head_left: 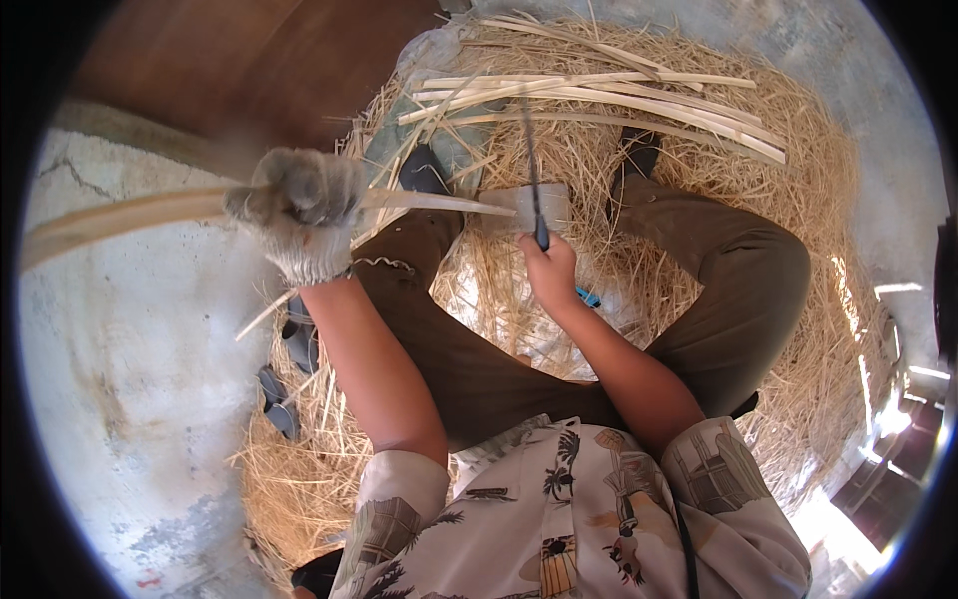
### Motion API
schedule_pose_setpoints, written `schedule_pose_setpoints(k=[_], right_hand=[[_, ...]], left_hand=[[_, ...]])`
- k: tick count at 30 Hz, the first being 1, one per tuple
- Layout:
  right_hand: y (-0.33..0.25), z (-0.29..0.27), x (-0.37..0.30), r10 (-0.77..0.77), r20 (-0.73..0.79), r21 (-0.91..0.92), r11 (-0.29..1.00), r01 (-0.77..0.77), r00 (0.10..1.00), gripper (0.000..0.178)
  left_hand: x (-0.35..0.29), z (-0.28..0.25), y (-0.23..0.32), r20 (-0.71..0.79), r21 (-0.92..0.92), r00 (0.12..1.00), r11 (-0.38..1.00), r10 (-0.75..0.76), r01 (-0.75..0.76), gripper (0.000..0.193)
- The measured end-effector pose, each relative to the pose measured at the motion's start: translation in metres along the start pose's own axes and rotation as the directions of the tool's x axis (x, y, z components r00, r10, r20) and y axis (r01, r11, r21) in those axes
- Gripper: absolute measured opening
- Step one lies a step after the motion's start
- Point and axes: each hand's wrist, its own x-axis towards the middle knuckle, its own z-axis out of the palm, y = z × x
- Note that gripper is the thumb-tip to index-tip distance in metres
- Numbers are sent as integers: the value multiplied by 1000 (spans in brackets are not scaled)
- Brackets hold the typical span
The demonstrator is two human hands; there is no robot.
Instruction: The person sits on a straw-covered floor and uses a knife to split a long piece of bamboo into thin strips. They hold the bamboo with a gloved hand and carefully shave the material, creating fine slivers that fall onto the pile of straw below.
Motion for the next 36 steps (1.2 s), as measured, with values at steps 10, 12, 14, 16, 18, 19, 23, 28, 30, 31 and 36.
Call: schedule_pose_setpoints(k=[10, 12, 14, 16, 18, 19, 23, 28, 30, 31, 36], right_hand=[[36, -13, 10, 354, 204, -156, 932, -326, 913, 26], [14, -4, 10, 173, 195, 75, 979, -191, 965, 21], [13, -1, 12, -57, 78, 77, 996, 51, 995, 18], [53, -10, 14, -331, -43, -128, 938, 323, 943, 19], [69, -27, 10, 165, 45, -367, 920, -137, 985, 23], [68, -31, 11, 412, 13, -384, 843, -376, 911, 23], [38, -26, 26, 411, -8, -186, 895, -405, 912, 24], [29, -11, 12, 109, 0, 123, 987, -108, 994, 21], [84, -15, 6, 149, -50, -32, 988, -151, 988, 21], [91, -16, 3, 459, 50, -266, 862, -431, 887, 22], [55, -12, -1, 420, 89, -187, 898, -399, 903, 24]], left_hand=[[1, 10, -10, 34, -193, 998, 980, 44, -37, 30], [-5, 14, -10, -99, -163, 994, 984, 53, -69, 31], [-7, 9, -11, -90, -243, 994, 966, 63, -83, 33], [-7, 15, -13, -102, -194, 992, 977, 72, -91, 35], [-8, 21, -8, -55, -47, 997, 997, 59, -62, 41], [-8, 23, -7, -15, 47, 999, 998, 41, -40, 45], [-12, 17, -10, -36, 74, 999, 997, -4, 7, 49], [-16, 15, -16, -123, -49, 987, 993, 104, -111, 34], [-16, 10, -18, -105, -194, 989, 973, 107, -126, 27], [-19, 7, -17, -137, -242, 987, 964, 79, -111, 27], [-15, 18, -15, -262, 80, 958, 992, 112, -95, 40]])
